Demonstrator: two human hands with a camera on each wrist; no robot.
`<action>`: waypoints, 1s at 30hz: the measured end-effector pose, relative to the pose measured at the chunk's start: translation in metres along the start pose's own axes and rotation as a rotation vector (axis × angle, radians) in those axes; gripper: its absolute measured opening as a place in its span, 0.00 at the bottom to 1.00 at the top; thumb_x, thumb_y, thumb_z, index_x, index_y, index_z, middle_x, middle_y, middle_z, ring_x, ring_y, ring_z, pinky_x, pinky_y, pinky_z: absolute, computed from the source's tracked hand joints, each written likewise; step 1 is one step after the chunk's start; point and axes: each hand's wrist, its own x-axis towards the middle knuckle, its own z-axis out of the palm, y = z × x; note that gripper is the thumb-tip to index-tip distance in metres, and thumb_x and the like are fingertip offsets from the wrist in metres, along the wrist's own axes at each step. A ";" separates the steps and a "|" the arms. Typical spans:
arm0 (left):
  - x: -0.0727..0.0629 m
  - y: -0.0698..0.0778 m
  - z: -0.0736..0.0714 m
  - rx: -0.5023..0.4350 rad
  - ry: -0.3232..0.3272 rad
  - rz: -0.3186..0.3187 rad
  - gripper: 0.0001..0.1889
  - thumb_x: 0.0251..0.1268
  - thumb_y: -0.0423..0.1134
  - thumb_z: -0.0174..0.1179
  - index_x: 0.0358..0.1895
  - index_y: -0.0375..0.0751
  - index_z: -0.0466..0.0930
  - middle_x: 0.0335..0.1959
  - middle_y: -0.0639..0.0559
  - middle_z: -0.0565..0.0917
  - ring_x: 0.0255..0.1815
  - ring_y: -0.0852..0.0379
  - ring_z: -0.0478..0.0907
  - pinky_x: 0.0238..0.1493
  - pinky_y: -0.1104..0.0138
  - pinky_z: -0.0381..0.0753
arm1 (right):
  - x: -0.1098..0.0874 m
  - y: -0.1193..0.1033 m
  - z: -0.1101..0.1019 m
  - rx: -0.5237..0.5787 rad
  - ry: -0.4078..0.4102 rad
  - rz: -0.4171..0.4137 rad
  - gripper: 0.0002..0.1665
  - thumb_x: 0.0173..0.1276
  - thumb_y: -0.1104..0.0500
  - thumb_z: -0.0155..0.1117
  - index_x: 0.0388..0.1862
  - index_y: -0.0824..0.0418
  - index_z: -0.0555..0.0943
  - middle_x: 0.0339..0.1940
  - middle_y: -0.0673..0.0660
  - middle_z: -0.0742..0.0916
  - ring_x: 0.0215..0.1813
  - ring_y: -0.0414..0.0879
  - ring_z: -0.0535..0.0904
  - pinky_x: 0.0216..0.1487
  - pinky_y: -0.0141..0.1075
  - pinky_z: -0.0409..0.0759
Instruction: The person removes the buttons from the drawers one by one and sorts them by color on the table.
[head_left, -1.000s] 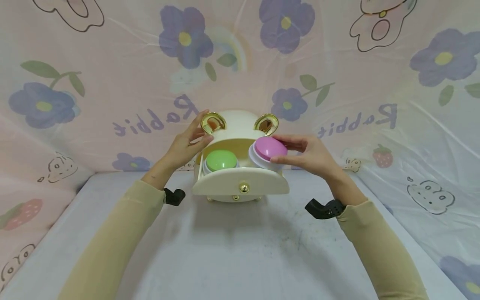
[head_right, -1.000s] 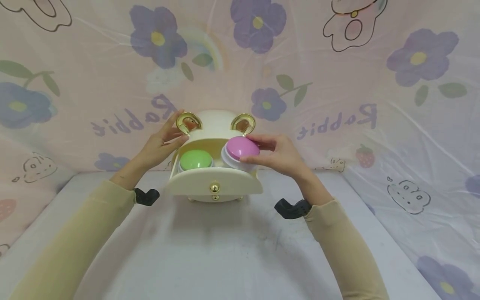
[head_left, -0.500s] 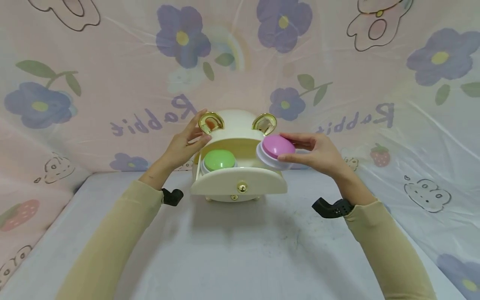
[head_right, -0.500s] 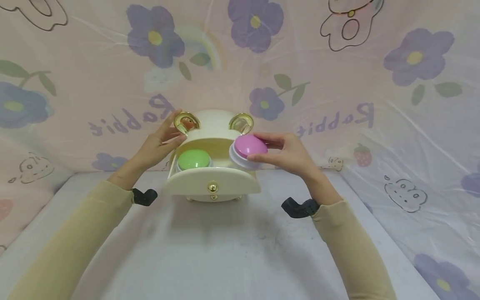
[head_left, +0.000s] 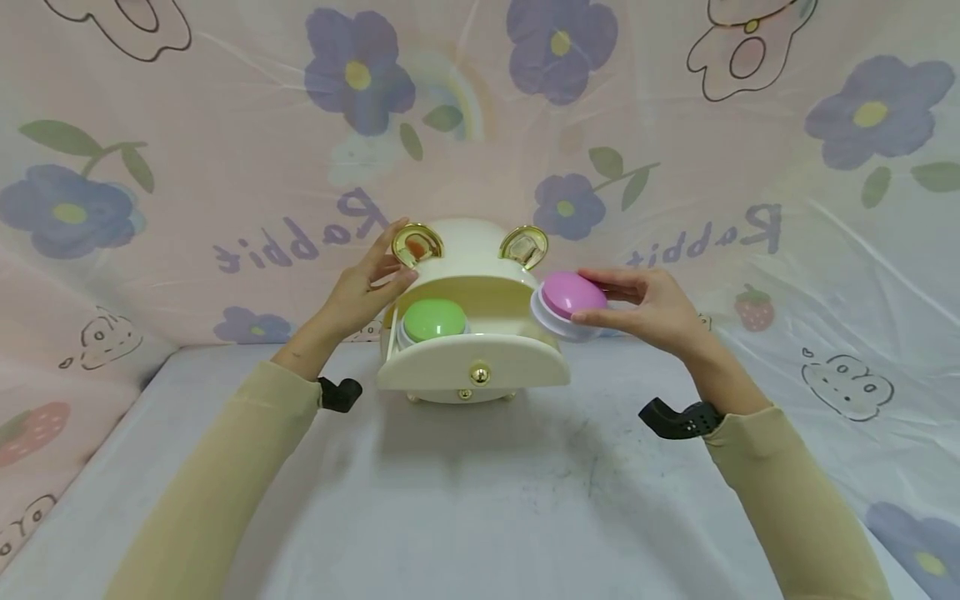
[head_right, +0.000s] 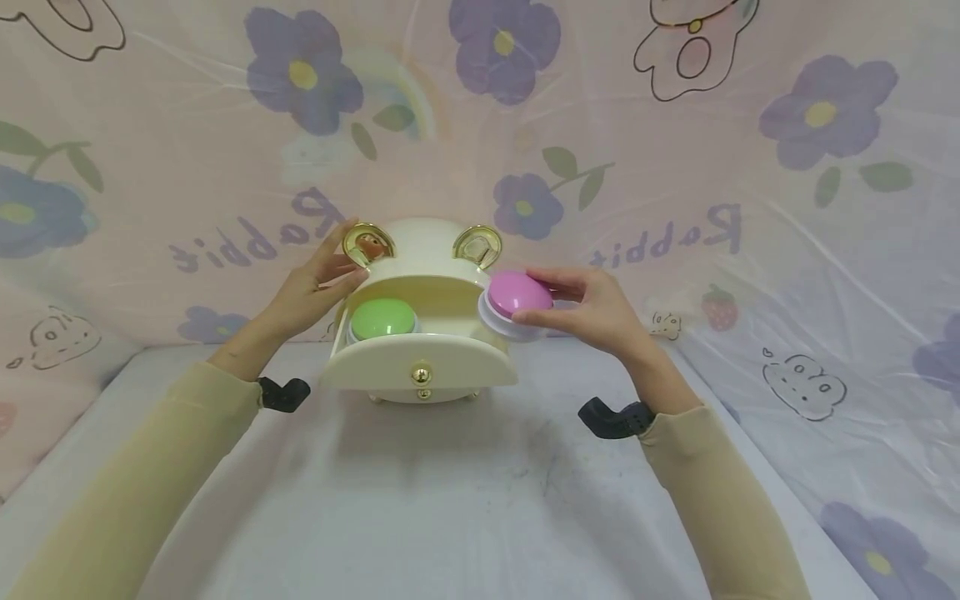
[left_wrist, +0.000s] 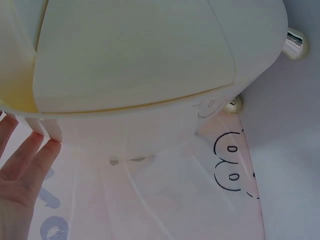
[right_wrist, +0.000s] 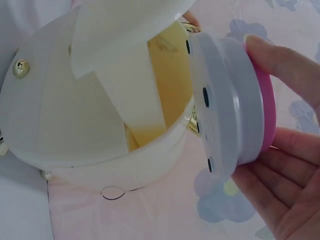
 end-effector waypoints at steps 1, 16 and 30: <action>0.000 0.000 0.000 0.000 0.000 0.003 0.36 0.71 0.49 0.53 0.75 0.75 0.42 0.71 0.39 0.65 0.70 0.40 0.65 0.66 0.48 0.70 | -0.001 0.001 0.000 0.001 0.002 0.001 0.34 0.54 0.56 0.77 0.61 0.58 0.78 0.60 0.58 0.82 0.60 0.51 0.79 0.50 0.21 0.78; 0.000 -0.001 0.000 0.001 0.000 0.007 0.36 0.72 0.49 0.53 0.75 0.76 0.42 0.71 0.39 0.65 0.70 0.40 0.65 0.66 0.47 0.70 | -0.009 0.020 -0.011 -0.053 -0.001 0.020 0.36 0.58 0.53 0.74 0.65 0.60 0.75 0.62 0.61 0.80 0.61 0.56 0.77 0.47 0.16 0.76; -0.001 0.000 0.001 0.000 -0.003 0.004 0.36 0.71 0.50 0.53 0.73 0.80 0.42 0.71 0.41 0.65 0.70 0.40 0.65 0.65 0.46 0.70 | -0.014 0.039 -0.011 -0.100 0.002 0.082 0.39 0.58 0.49 0.73 0.67 0.59 0.73 0.64 0.60 0.78 0.62 0.57 0.77 0.48 0.18 0.77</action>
